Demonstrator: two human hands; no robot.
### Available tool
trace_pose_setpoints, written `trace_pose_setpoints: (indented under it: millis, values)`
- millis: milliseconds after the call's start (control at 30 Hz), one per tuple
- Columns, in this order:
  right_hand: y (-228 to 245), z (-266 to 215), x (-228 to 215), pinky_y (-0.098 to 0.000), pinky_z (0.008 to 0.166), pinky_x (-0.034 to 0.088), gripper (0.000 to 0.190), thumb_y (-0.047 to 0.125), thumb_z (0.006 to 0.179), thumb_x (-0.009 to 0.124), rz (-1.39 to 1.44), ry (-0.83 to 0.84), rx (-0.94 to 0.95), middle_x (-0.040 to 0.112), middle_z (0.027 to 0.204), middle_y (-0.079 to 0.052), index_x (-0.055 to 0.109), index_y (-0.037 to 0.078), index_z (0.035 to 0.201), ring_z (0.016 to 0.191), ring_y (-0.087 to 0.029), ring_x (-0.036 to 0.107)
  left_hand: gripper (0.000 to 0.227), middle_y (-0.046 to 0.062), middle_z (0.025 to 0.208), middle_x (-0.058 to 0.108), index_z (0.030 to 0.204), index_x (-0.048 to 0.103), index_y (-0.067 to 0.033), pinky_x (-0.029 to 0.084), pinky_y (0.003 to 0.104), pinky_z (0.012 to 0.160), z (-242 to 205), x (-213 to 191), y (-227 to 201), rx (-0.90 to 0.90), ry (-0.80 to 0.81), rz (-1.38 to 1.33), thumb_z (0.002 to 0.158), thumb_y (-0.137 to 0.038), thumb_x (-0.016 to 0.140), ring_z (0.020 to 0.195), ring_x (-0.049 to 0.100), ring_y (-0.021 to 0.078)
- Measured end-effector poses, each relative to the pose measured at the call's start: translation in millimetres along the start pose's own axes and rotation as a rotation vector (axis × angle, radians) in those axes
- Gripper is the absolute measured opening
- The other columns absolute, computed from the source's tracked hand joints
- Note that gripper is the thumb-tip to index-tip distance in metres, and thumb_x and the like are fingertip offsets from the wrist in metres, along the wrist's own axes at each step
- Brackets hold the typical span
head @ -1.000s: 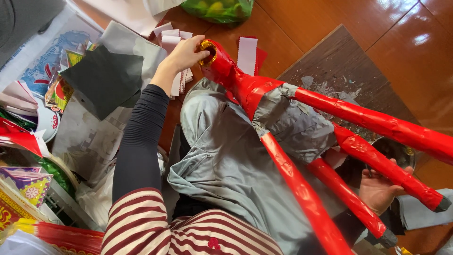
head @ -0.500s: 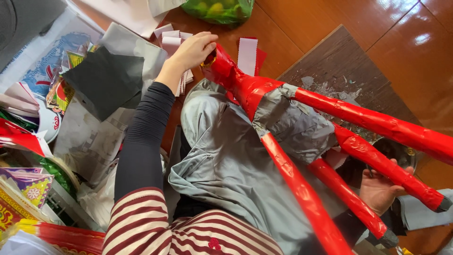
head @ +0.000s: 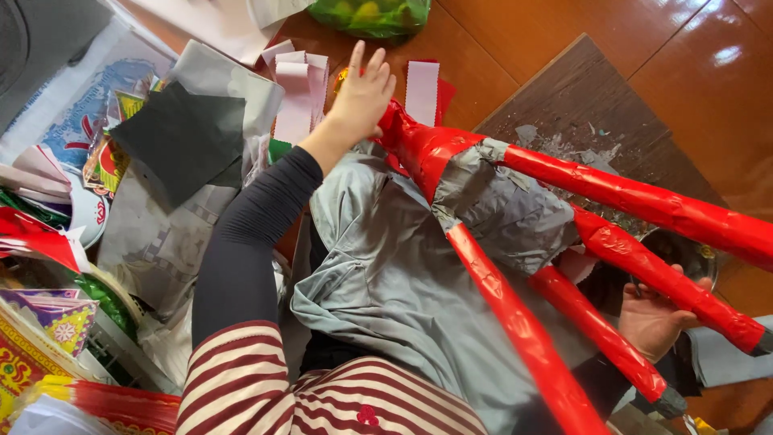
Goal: Crafting a paper animal figure by layering paper strips and adhesive onto a frame.
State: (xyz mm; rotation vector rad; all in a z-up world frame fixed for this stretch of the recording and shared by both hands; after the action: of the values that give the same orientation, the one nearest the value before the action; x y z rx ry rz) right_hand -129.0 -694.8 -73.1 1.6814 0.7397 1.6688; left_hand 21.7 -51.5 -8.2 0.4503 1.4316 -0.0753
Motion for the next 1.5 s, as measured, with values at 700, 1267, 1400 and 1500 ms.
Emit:
trace_pose_setpoints:
  millis: [700, 1267, 1400, 1500]
  values:
    - [-7, -42, 26, -0.0429, 0.096, 0.052, 0.067, 0.051, 0.093, 0.071, 0.052, -0.006, 0.080, 0.061, 0.148, -0.007, 0.047, 0.031, 0.152, 0.117, -0.023, 0.064, 0.027, 0.012, 0.120, 0.074, 0.120, 0.076, -0.0077, 0.029, 0.048, 0.129, 15, 58, -42, 0.084, 0.494, 0.150, 0.102, -0.014, 0.058, 0.119, 0.064, 0.0290]
    - [67, -28, 155, -0.0480, 0.096, 0.054, 0.070, 0.051, 0.089, 0.071, -0.021, 0.081, 0.065, 0.062, 0.147, -0.013, 0.048, 0.029, 0.151, 0.122, -0.028, 0.066, 0.090, 0.022, 0.101, 0.070, 0.161, 0.025, -0.0163, 0.053, 0.045, 0.081, -116, -132, -210, 0.110, 0.039, -1.475, 0.086, -0.011, 0.075, 0.092, 0.070, 0.0406]
    - [86, -47, 161, -0.0493, 0.096, 0.055, 0.070, 0.051, 0.088, 0.070, -0.047, 0.061, 0.050, 0.063, 0.147, -0.014, 0.048, 0.029, 0.151, 0.123, -0.030, 0.067, 0.073, 0.022, 0.107, 0.073, 0.153, 0.041, -0.0180, 0.057, 0.045, 0.081, -97, -157, -184, 0.130, -0.138, -1.402, 0.089, -0.010, 0.075, 0.096, 0.072, 0.0402]
    - [91, -51, 170, -0.0502, 0.096, 0.055, 0.071, 0.051, 0.087, 0.070, -0.052, 0.048, 0.036, 0.063, 0.147, -0.015, 0.048, 0.029, 0.151, 0.124, -0.031, 0.067, 0.067, 0.020, 0.109, 0.074, 0.149, 0.047, -0.0205, 0.058, 0.043, 0.081, -84, -165, -160, 0.102, -0.127, -1.422, 0.089, -0.007, 0.073, 0.097, 0.075, 0.0373]
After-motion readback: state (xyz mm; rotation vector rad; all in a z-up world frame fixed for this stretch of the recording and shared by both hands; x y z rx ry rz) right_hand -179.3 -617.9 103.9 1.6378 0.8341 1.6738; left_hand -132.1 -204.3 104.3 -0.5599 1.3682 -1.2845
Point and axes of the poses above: each hand's wrist, its own z-axis towards the middle knuckle, its own x-axis out of the palm, y = z × x, the point moved 3 cm from there along z, towards the middle knuckle
